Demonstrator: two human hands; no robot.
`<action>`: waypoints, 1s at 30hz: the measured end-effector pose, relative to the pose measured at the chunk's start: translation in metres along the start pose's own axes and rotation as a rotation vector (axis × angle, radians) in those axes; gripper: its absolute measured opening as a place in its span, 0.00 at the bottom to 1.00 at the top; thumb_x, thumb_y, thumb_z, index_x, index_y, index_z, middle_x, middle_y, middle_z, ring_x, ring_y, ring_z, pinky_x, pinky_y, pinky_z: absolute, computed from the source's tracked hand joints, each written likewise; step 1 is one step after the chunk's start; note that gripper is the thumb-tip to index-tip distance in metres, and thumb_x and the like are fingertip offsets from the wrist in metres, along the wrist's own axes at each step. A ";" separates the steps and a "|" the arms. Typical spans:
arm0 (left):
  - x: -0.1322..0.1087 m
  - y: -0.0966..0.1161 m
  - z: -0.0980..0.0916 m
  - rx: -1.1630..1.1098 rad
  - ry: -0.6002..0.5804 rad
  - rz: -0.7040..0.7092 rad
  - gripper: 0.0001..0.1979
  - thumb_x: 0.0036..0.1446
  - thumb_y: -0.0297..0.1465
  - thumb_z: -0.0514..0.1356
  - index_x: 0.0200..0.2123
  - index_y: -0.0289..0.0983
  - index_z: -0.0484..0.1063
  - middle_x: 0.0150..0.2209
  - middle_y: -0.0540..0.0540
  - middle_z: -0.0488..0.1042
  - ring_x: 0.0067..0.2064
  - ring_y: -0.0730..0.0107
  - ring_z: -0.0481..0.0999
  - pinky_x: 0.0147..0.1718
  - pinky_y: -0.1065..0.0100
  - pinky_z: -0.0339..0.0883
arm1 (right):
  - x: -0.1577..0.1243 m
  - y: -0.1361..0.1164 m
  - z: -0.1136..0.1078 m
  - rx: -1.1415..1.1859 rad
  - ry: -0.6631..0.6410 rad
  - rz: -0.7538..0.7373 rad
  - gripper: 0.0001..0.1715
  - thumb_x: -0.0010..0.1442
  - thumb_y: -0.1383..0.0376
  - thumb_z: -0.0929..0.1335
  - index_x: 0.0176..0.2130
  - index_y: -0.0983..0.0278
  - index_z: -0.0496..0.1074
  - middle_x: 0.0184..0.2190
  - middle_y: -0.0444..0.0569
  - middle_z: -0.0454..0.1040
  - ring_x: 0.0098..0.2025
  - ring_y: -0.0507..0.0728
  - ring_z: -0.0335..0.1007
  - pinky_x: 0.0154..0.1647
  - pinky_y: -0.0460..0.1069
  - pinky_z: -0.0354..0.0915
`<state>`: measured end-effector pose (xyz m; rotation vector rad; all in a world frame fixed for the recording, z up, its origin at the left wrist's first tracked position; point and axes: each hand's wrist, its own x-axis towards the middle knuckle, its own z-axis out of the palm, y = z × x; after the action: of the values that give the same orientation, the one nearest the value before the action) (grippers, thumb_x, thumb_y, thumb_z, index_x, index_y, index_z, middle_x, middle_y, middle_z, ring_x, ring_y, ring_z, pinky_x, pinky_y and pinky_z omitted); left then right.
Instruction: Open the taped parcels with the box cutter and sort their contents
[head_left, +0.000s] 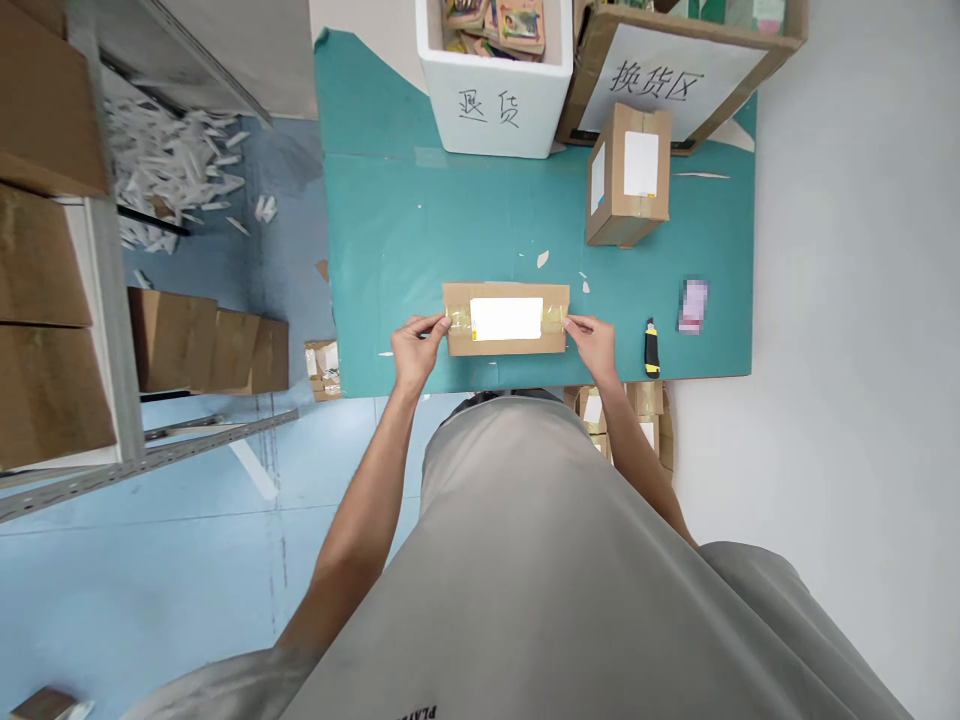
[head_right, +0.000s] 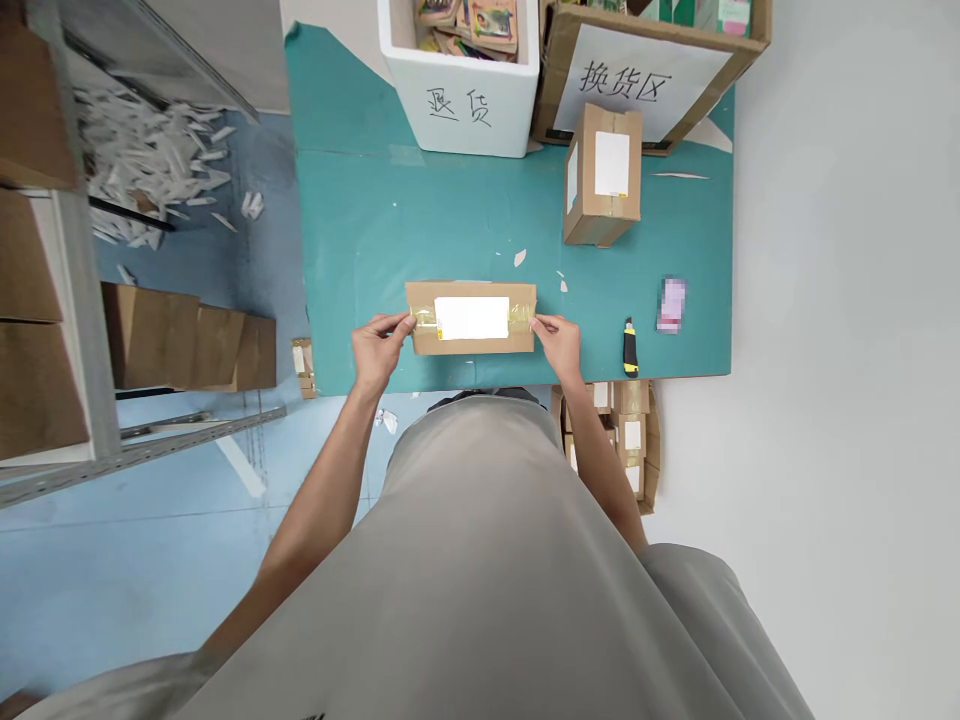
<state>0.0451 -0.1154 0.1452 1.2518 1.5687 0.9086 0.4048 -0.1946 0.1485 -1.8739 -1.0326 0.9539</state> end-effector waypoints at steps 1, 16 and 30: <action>0.003 0.005 -0.001 0.000 0.006 0.011 0.24 0.61 0.51 0.73 0.46 0.36 0.92 0.38 0.43 0.86 0.41 0.59 0.83 0.45 0.62 0.79 | 0.001 -0.005 -0.001 0.004 0.004 0.001 0.28 0.65 0.42 0.77 0.47 0.62 0.91 0.49 0.56 0.91 0.51 0.67 0.89 0.60 0.62 0.82; -0.014 -0.032 0.013 0.067 0.029 -0.227 0.24 0.62 0.50 0.71 0.47 0.36 0.89 0.47 0.38 0.89 0.44 0.57 0.86 0.41 0.63 0.79 | -0.018 -0.001 0.022 -0.181 -0.011 0.121 0.17 0.70 0.53 0.75 0.46 0.62 0.90 0.49 0.58 0.91 0.51 0.68 0.89 0.61 0.61 0.81; -0.022 -0.058 0.031 -0.067 -0.037 -0.506 0.28 0.62 0.61 0.66 0.38 0.40 0.75 0.39 0.39 0.83 0.47 0.56 0.84 0.48 0.58 0.79 | -0.046 -0.010 0.019 -0.303 -0.031 -0.176 0.32 0.82 0.44 0.62 0.62 0.58 0.85 0.64 0.59 0.83 0.67 0.67 0.80 0.75 0.61 0.73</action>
<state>0.0585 -0.1490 0.0862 0.7624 1.7002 0.6007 0.3676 -0.2265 0.1606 -1.9737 -1.3994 0.7578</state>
